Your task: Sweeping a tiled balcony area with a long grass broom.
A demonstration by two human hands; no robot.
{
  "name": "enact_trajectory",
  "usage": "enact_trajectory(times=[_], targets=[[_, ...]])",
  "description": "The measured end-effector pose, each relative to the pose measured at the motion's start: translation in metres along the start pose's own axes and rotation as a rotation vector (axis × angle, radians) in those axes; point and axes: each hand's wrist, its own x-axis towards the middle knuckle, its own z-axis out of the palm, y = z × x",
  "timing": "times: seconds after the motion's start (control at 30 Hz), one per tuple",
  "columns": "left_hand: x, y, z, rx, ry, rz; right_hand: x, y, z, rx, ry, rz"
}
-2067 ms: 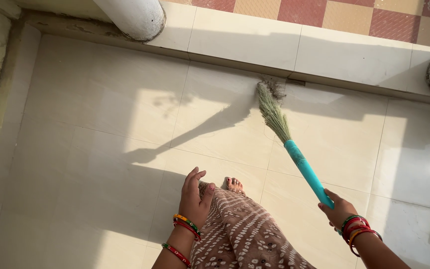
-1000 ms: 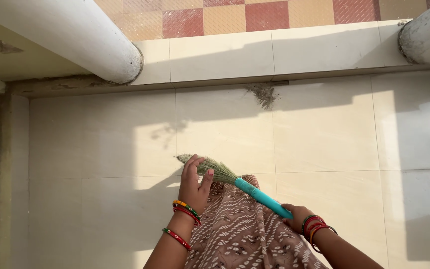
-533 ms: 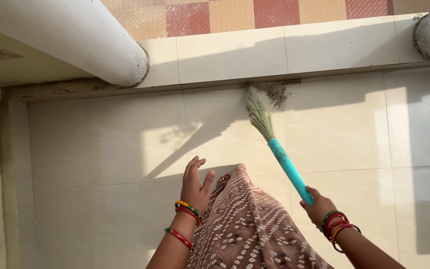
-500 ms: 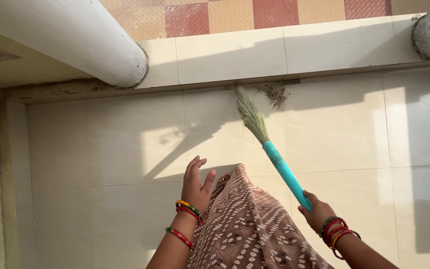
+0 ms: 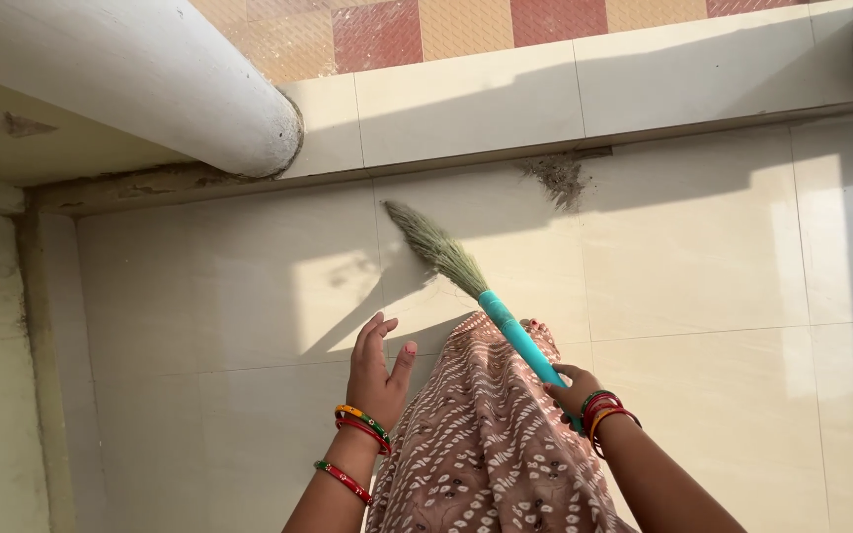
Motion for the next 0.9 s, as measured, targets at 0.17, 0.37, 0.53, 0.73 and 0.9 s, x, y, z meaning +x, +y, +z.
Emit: enact_trajectory(times=[0.17, 0.37, 0.53, 0.73, 0.9], targets=[[-0.002, 0.01, 0.006, 0.015, -0.021, -0.006, -0.035, -0.005, -0.054, 0.237, 0.075, 0.201], [-0.002, 0.029, 0.019, -0.048, -0.041, -0.045, -0.048, 0.039, -0.011, 0.075, 0.132, 0.103], [-0.006, 0.027, 0.027, 0.003, -0.04, 0.008, 0.018, 0.052, 0.063, 0.024, 0.104, -0.457], [-0.012, 0.026, 0.019, 0.023, -0.043, -0.037, -0.019, -0.081, 0.019, 0.285, -0.151, 0.023], [-0.014, 0.024, 0.029, 0.032, -0.051, -0.022, -0.01, -0.026, -0.027, 0.538, 0.007, 0.14]])
